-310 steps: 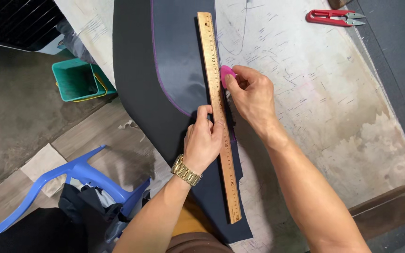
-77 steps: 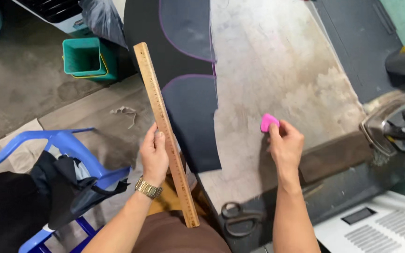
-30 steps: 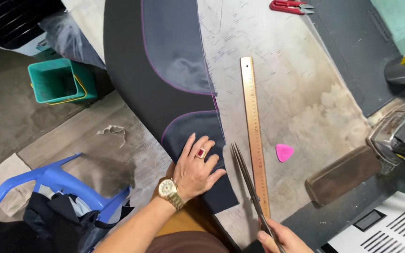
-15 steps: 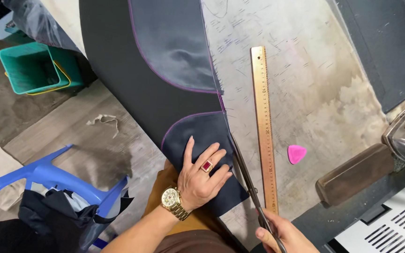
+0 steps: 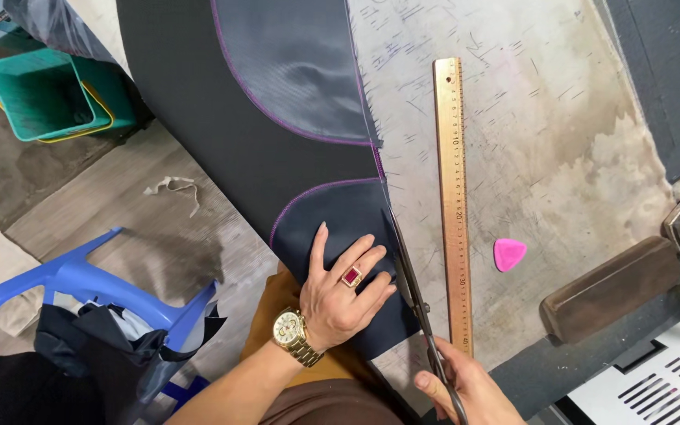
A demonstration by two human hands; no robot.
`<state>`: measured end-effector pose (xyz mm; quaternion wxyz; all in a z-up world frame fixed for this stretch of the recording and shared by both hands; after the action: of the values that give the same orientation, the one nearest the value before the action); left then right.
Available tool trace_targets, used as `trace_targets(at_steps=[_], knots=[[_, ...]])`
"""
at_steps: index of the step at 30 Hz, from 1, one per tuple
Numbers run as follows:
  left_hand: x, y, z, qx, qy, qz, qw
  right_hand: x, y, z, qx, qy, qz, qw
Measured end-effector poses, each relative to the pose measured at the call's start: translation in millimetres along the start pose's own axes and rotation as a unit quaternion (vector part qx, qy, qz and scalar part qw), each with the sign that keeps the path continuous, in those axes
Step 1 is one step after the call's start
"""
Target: The person marks a piece of dark fabric using a ruler and chalk, then cuts along the marked lines with shears. They subsequently align a white fabric template onto the cut piece and press the assembly with an iron.
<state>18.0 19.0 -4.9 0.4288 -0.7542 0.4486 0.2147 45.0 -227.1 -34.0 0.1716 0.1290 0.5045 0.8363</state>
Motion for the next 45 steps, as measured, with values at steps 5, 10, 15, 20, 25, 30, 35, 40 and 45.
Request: trace_targets(at_steps=[5,10,15,20,25,30,35,40,45], knots=[[-0.6,-1.4,-0.4,-0.002,-0.001,-0.002,1.0,1.5,0.6,2.1,0.018,0.007,-0.009,1.0],[0.6,0.4,0.3,-0.002,-0.002,0.005,1.0,1.7,0.3,-4.0,0.031,0.015,-0.017,0.999],[2.6,2.9,0.9,-0.003,0.003,0.013,1.0,3.3,3.8,7.1,0.03,0.009,-0.022,0.999],[1.9,2.0,1.0,-0.002,-0.001,0.011,1.0,1.6,5.1,3.0,0.074,0.015,-0.011,0.997],[1.6,2.6,1.5,-0.004,-0.001,0.006,1.0,-1.0,7.0,22.4,0.051,-0.027,0.014,0.998],[-0.4,2.3,1.2,0.0,0.006,-0.003,1.0,-3.1,2.3,43.5,0.067,0.032,0.009,0.997],[-1.1,2.2,1.3,0.004,0.007,-0.009,1.0,-3.4,-7.7,44.5,0.078,0.062,-0.03,0.995],[-0.1,2.9,1.2,0.0,0.01,-0.003,1.0,-4.7,-14.2,47.6,0.031,0.047,-0.022,0.998],[-1.3,2.9,0.9,0.002,0.012,-0.02,1.0,-7.1,-17.6,49.7,0.038,0.05,-0.027,0.998]])
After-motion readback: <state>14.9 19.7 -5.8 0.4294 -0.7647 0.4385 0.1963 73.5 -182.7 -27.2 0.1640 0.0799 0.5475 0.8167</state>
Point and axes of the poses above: each hand's wrist, its own y-axis away from the middle knuckle, its own x-axis out of the palm, z = x × y, the point moved 5 cm from there along -y, towards the middle knuckle, and after that the axes turned 3 degrees about -y, right-handed, at the moved point
